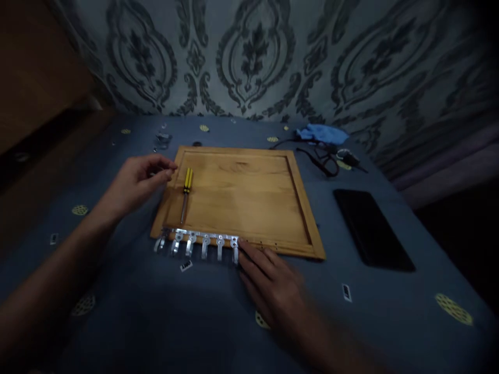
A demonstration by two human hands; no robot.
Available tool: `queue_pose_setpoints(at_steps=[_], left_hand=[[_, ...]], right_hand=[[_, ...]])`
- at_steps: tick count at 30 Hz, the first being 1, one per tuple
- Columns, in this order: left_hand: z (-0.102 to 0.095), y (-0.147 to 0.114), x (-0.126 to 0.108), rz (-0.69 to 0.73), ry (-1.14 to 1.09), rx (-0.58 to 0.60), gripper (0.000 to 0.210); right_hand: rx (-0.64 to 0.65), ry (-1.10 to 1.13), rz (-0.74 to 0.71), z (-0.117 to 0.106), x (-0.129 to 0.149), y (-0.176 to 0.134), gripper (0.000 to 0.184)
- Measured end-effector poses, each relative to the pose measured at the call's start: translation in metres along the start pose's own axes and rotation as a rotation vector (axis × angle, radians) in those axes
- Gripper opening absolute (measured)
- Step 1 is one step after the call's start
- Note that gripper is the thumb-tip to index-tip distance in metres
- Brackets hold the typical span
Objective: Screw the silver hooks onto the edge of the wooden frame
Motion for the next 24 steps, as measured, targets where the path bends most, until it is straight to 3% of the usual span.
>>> queue_pose_setpoints(at_steps=[6,15,19,24], left_hand=[[-0.007,0.015,0.052,-0.070,0.143,0.008,0.019],[-0.047,0.013,0.136,-0.265,0.346,-0.092,0.036],[-0.042,0.014,0.147,-0.234,0.426,-0.101,0.037],[-0.032,0.019,0.135,-0.162,0.561,-0.115,0.038]], right_hand=[[-0.097,-0.085,-0.073,0.003,-0.002,-0.002,0.034],[-0.179,-0.126,-0.134,0.008,-0.005,-0.006,0.037],[-0.190,-0.148,-0.136,0.010,-0.007,-0.007,0.037],[-0.162,-0.140,-0.127,0.009,-0.007,-0.007,0.035]])
Point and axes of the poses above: each hand's wrist, its own y-axis towards the middle knuckle, its own z-axis out of the palm, x = y × z, the point moved 7 cm from there along y, towards the middle knuckle, and after that the axes turned 6 degrees about z, right-handed, at the moved point
